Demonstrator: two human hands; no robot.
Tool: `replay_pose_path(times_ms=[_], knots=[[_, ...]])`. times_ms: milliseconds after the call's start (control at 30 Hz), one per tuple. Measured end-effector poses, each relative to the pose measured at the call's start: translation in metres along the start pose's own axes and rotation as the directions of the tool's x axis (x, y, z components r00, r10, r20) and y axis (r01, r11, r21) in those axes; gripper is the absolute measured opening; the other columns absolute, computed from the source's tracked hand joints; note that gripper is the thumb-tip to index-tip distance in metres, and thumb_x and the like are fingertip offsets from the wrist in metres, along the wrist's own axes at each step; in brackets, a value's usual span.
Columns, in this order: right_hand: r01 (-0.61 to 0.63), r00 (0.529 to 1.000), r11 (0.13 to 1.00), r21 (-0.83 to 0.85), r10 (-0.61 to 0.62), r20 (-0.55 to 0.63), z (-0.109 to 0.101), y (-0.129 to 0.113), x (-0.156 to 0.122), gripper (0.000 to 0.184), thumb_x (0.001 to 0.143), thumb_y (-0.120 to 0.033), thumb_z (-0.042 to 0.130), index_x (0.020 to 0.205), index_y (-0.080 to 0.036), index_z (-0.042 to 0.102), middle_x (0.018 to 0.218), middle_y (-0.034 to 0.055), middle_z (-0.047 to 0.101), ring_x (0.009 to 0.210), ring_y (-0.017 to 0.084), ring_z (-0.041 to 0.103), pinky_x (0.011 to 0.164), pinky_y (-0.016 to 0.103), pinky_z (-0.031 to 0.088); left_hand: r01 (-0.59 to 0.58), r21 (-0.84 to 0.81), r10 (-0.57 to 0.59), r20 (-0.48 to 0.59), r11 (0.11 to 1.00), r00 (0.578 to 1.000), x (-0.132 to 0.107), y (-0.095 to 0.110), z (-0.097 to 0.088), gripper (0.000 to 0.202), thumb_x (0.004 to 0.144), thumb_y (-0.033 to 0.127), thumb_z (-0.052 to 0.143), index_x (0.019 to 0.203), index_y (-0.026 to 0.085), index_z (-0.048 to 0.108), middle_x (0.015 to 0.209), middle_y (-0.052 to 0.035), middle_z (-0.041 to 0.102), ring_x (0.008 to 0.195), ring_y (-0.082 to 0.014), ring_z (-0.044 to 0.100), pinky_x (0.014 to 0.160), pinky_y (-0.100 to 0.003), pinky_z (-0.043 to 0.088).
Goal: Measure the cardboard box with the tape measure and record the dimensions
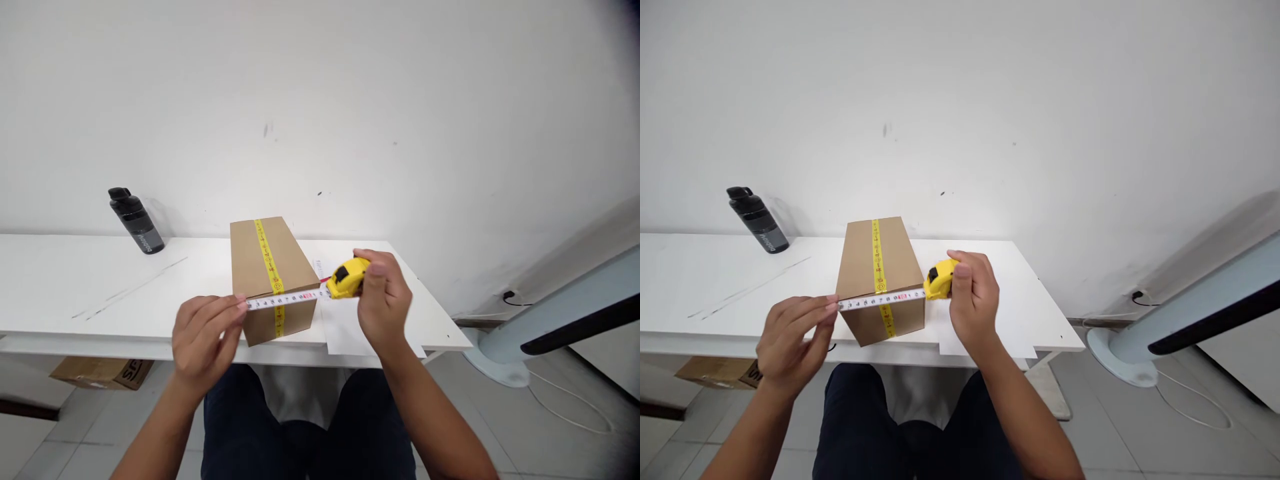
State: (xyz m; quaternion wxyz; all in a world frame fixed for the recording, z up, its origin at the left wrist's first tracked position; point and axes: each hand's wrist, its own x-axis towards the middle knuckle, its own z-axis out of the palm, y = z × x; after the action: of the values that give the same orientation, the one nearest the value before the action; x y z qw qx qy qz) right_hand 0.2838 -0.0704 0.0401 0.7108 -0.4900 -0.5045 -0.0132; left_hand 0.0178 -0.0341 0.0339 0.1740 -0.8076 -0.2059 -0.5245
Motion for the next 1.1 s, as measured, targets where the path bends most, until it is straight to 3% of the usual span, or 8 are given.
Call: replay_pose_path(times_ms=[233,400,500,600,700,767,900,1100], knots=[[-0.196,0.980,0.975,0.107,0.197,0.007,-0.019,-0.014,-0.051,0.033,0.102,-0.044,0.045,0.089,-0.025,0.069,0.085,0.0033,0.066,0.075,0.020,0.062,0.067,0.033,0.049,-0.047,-0.210,0.057,0.042,0.977,0.997,0.000,0.085,0.052,0.031,0.087,0.011,0.066,0.115,0.024,0.064,0.098,-0.0022,0.078,0.084,-0.0147,0.071,0.086,-0.034,0.053],[-0.589,0.806,0.804,0.084,0.576,0.141,-0.023,0.003,-0.068,0.045,0.098,-0.063,0.043,0.091,-0.024,0.064,0.066,-0.0021,0.056,0.052,0.015,0.050,0.048,0.028,0.043,0.242,-0.321,-0.194,0.174,0.916,0.965,-0.037,0.111,0.090,0.046,0.093,0.031,0.059,0.137,0.020,0.051,0.125,-0.0149,0.068,0.116,-0.0262,0.066,0.092,-0.042,0.056],[-0.606,0.781,0.792,0.075,0.575,0.243,-0.026,0.007,-0.080,0.049,0.097,-0.067,0.040,0.098,-0.023,0.063,0.078,0.0012,0.063,0.064,0.017,0.060,0.056,0.028,0.051,0.512,-0.364,-0.396,0.349,0.778,0.849,-0.058,0.119,0.100,0.063,0.094,0.044,0.060,0.149,0.024,0.037,0.140,-0.0165,0.060,0.127,-0.0297,0.061,0.096,-0.045,0.057],[-0.483,0.792,0.874,0.051,0.411,0.452,-0.034,0.010,-0.076,0.052,0.103,-0.060,0.032,0.109,-0.022,0.066,0.101,0.0066,0.070,0.089,0.019,0.068,0.077,0.031,0.056,0.763,-0.427,-0.613,0.456,0.485,0.645,-0.076,0.119,0.099,0.057,0.093,0.052,0.060,0.141,0.025,0.047,0.130,-0.0123,0.067,0.114,-0.0266,0.069,0.089,-0.040,0.061],[-0.309,0.595,0.943,-0.122,0.292,0.749,-0.039,0.026,-0.045,0.050,0.108,-0.047,0.026,0.122,-0.024,0.068,0.119,0.0054,0.073,0.110,0.018,0.068,0.095,0.031,0.054,0.853,-0.417,-0.726,0.474,0.314,0.499,-0.086,0.113,0.094,0.048,0.091,0.051,0.065,0.130,0.025,0.054,0.120,-0.0091,0.072,0.106,-0.0249,0.072,0.087,-0.038,0.061],[-0.066,0.620,0.887,-0.458,0.396,0.678,-0.030,0.050,-0.015,0.042,0.109,-0.039,0.030,0.128,-0.025,0.065,0.127,0.0048,0.070,0.118,0.017,0.065,0.101,0.030,0.051,0.846,-0.365,-0.694,0.488,0.389,0.530,-0.085,0.107,0.096,0.045,0.093,0.046,0.062,0.132,0.025,0.052,0.125,-0.0103,0.070,0.109,-0.0249,0.071,0.091,-0.040,0.059],[-0.054,0.634,0.746,-0.664,0.539,0.554,0.010,0.116,0.032,0.038,0.103,-0.024,0.051,0.139,-0.010,0.054,0.133,0.0209,0.062,0.118,0.030,0.063,0.098,0.047,0.053,0.657,-0.320,-0.333,0.664,0.683,0.670,-0.068,0.090,0.125,0.040,0.098,0.040,0.053,0.135,0.026,0.053,0.129,-0.0113,0.067,0.118,-0.0256,0.064,0.101,-0.044,0.053],[-0.066,0.572,0.753,-0.654,0.566,0.594,0.010,0.179,0.056,0.037,0.096,-0.035,0.066,0.129,-0.017,0.060,0.129,0.0102,0.063,0.108,0.025,0.066,0.090,0.046,0.058,0.654,-0.276,-0.250,0.765,0.705,0.593,-0.048,0.076,0.165,0.046,0.095,0.042,0.054,0.137,0.022,0.055,0.103,-0.0068,0.073,0.086,-0.0231,0.068,0.084,-0.039,0.054]])
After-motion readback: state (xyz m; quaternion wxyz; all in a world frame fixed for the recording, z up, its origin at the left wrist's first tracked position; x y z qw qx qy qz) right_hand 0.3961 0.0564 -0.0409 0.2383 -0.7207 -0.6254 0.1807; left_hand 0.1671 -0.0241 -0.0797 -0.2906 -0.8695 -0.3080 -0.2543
